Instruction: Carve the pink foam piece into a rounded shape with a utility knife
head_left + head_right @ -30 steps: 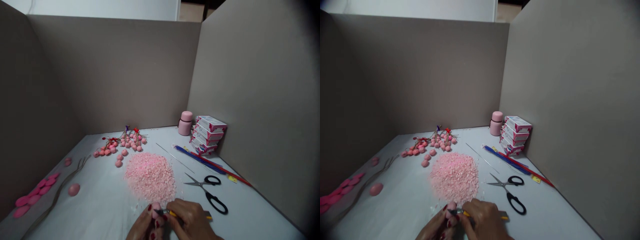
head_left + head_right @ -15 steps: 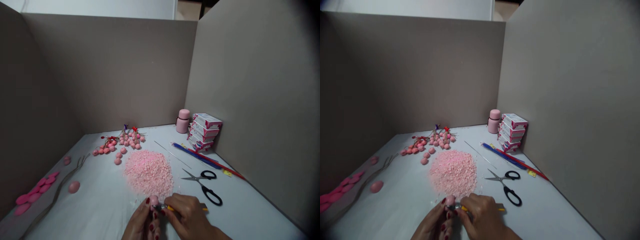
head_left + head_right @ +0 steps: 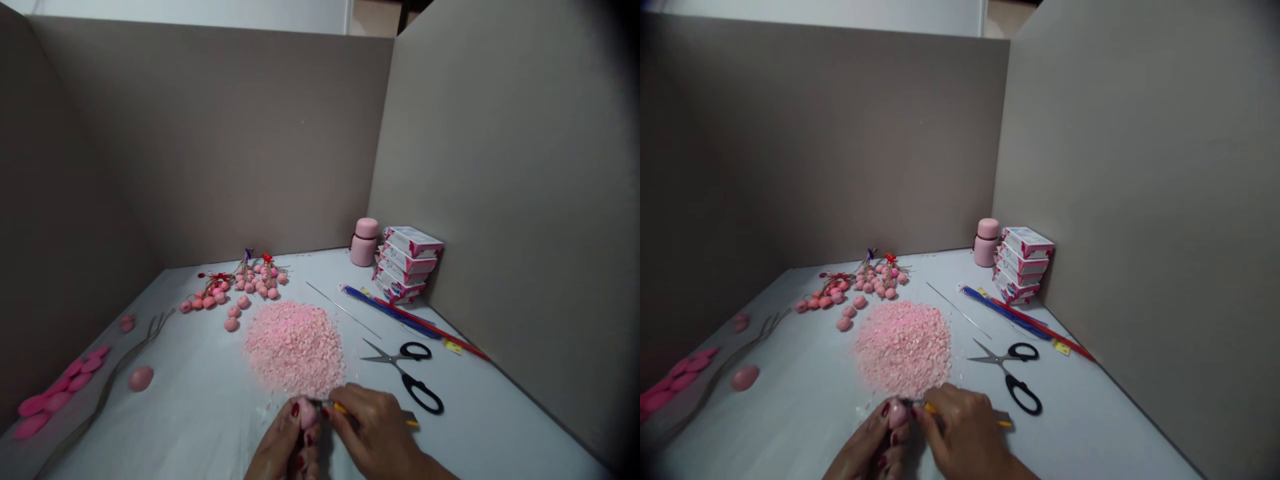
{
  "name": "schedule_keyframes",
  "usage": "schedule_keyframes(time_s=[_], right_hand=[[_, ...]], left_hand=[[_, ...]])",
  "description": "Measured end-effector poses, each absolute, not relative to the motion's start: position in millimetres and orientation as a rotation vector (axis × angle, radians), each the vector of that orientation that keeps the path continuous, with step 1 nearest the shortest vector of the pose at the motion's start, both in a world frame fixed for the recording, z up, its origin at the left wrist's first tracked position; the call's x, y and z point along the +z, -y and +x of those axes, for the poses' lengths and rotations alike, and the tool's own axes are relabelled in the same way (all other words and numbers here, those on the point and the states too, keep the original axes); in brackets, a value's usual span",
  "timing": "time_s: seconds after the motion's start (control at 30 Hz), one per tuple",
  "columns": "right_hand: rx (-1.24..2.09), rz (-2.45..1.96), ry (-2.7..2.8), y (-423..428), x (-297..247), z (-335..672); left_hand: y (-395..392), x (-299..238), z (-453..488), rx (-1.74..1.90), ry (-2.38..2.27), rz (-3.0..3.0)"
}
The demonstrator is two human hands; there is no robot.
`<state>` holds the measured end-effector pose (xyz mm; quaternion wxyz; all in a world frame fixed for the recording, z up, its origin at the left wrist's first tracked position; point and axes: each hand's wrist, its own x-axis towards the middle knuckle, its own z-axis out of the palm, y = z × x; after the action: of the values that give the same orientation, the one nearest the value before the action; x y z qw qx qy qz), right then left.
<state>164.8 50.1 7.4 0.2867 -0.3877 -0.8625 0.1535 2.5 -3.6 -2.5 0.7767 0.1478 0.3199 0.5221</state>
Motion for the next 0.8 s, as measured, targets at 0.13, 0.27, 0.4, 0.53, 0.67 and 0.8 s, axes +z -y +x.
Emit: schedule_keyframes(time_s=[0.13, 0.27, 0.4, 0.53, 0.67, 0.8], right_hand=[[0.465, -1.218, 2.211, -56, 10, 169], [0.487, -0.988, 2.258, -47, 15, 168], [0.421, -0.840, 2.324, -40, 16, 164], [0.337, -0.838, 2.343, -40, 14, 163], [0.308, -0.869, 2.356, -40, 11, 164], [0.374, -0.925, 2.354, -40, 11, 165]], left_hand=[[5, -1, 3, 1.138, -0.716, 0.344], [3, -3, 4, 1.228, -0.750, 0.344], [4, -6, 5, 1.240, -0.759, 0.327], [5, -9, 5, 1.242, -0.791, 0.346], [3, -10, 4, 1.226, -0.770, 0.377], [2, -6, 4, 1.231, -0.810, 0.418]])
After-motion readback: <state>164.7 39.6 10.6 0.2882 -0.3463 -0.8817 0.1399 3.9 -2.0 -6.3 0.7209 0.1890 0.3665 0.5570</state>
